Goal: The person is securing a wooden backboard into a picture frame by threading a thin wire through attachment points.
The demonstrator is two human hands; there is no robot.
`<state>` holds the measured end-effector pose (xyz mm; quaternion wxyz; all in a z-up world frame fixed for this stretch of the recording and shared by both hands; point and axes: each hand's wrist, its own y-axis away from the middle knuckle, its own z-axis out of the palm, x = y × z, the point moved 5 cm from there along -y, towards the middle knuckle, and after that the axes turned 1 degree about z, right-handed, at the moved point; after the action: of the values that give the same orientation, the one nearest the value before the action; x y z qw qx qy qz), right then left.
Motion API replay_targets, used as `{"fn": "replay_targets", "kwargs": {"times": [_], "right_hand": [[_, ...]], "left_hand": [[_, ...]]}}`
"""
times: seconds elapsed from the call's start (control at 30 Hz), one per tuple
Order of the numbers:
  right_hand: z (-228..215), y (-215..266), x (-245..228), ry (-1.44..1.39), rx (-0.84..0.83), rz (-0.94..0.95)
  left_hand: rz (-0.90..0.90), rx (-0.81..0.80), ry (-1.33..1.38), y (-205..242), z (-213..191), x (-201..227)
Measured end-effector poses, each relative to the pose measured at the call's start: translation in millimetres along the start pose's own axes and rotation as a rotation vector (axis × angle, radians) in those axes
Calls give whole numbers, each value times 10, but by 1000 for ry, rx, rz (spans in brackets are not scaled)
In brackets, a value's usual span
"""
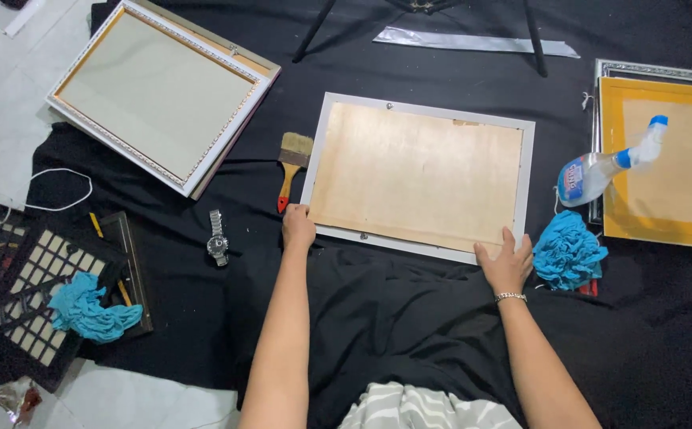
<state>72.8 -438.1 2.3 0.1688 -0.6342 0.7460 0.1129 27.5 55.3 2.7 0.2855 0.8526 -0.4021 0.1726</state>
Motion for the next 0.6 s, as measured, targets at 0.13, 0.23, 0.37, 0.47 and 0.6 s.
{"fn": "replay_targets", "kwargs": {"times": [0.13, 0.23, 0.37, 0.47, 0.6], "right_hand": [[126, -40, 122, 41, -27, 14], [158, -75, 168, 44, -53, 42], [108, -75, 171, 43, -63, 49], [30, -76, 121, 45, -61, 37], [-7, -99, 157, 35, -80, 74]], "left_hand": [[51, -45, 16, 114, -181, 125], [92, -85, 0, 162, -212, 190], [118, -114, 23, 207, -207, 256], [139, -107, 11, 171, -152, 211], [132, -108, -23, 160, -119, 160]]}}
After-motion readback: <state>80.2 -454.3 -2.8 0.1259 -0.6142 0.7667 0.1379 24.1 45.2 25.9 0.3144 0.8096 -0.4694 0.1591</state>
